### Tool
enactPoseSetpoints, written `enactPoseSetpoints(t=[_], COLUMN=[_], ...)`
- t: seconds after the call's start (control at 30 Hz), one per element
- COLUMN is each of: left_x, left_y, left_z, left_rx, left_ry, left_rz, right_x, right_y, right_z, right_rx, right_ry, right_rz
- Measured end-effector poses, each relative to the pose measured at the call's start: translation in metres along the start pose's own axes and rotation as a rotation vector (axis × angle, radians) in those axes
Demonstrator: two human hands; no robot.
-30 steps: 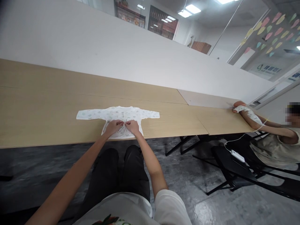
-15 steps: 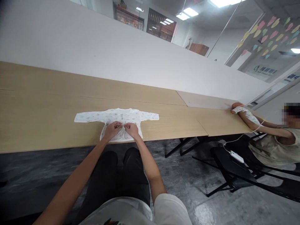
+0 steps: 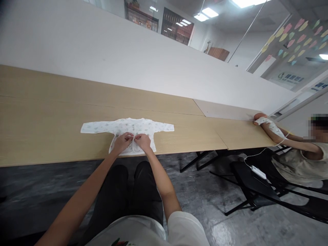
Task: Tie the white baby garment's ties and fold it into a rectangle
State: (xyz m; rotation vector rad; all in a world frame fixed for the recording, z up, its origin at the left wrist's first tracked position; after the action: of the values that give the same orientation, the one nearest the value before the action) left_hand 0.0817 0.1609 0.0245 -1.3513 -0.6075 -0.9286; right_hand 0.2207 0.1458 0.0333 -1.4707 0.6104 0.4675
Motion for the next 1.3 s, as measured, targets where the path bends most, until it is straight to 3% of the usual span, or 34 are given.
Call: enactPoseSetpoints(t=[0.6, 1.13, 1.3], left_x=[0.005, 0.008, 0.005], left_y=[-0.003, 0.001, -0.003], left_z=[-0.003, -0.002, -0.004], left_rx=[0.031, 0.008, 0.051], left_ry=[-0.046, 0.033, -0.043], left_rz=[0.052, -0.009, 0.026], right_x=[0.002, -0.014, -0.018], right_y=[0.001, 0.0, -0.004], right_z=[0.007, 0.008, 0.007], right_rx=[-0.022, 0.038, 0.065], right_ry=[0.073, -0.037, -0.089], right_rz=[0.021, -0.027, -0.002])
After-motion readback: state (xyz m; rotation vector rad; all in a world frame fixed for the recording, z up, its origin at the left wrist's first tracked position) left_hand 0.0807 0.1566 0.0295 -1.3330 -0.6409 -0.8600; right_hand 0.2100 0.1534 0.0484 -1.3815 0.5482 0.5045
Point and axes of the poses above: each hand's wrist, its own z-axis towards the middle knuckle, its own y-axis out of the palm, x = y × z, the point moved 10 cm from there along z, towards the middle knuckle, and after that the axes turned 7 degrees about -z, right-handed, at the moved point
